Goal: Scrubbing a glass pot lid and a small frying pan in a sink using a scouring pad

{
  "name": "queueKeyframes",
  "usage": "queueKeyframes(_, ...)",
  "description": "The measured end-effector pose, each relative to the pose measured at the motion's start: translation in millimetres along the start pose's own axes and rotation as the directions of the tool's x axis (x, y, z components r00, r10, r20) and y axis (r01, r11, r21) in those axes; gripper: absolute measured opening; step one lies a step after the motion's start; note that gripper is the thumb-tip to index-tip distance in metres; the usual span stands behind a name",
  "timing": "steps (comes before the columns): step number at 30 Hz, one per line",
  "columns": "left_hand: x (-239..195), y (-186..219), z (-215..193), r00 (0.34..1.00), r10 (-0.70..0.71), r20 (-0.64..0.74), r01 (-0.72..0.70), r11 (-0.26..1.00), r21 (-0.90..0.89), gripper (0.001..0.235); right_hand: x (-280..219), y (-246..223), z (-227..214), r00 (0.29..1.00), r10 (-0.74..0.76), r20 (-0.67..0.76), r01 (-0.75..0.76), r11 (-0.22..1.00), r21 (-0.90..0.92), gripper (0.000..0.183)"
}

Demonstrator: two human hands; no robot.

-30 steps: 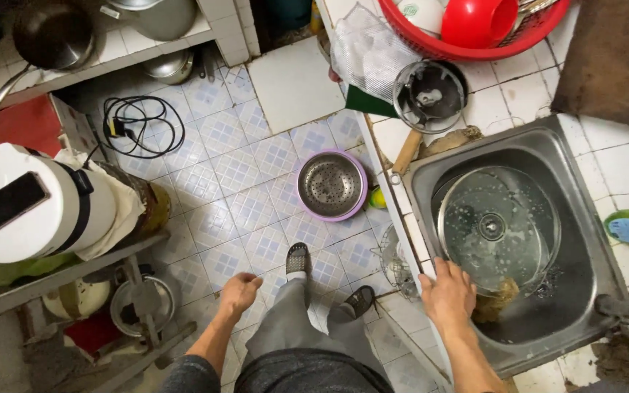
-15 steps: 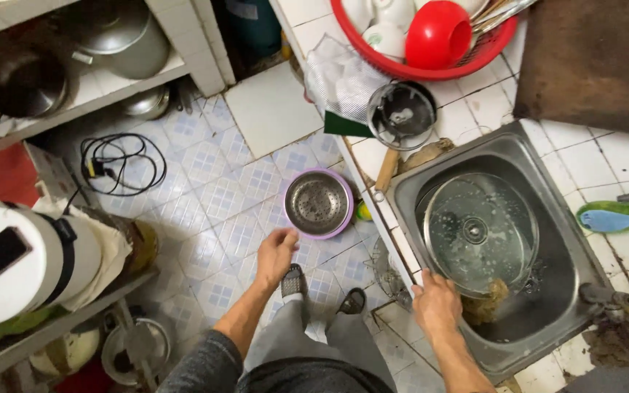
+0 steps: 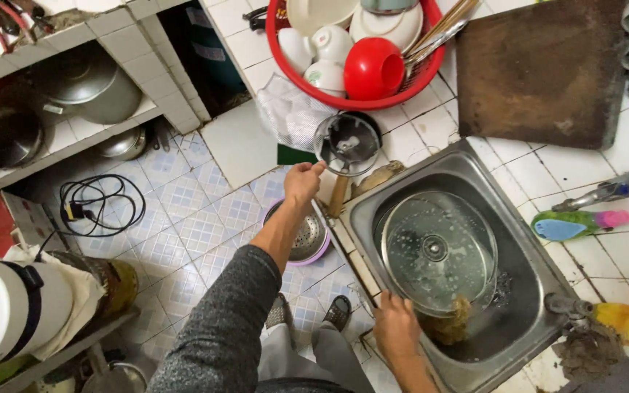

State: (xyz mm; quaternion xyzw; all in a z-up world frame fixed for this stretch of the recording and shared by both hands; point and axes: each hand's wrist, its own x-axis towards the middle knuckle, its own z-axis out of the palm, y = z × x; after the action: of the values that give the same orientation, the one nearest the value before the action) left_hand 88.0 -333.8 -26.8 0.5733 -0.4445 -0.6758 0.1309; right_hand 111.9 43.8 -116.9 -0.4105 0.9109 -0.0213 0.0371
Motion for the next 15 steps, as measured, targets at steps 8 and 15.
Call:
queueKeyframes(8, 11, 12, 32, 0.999, -0.033, -0.025, 0.03, 0.99, -0.135, 0.041, -4, 19, 15, 0.993, -0.116, -0.039, 0.117, 0.993, 0.032, 0.052)
queueKeyframes(15, -5, 18, 40, 0.997, 0.079, 0.007, -0.077, 0.984, -0.162, 0.017, 4, 13, -1, 0.991, -0.095, -0.089, 0.104, 0.989, 0.102, 0.051)
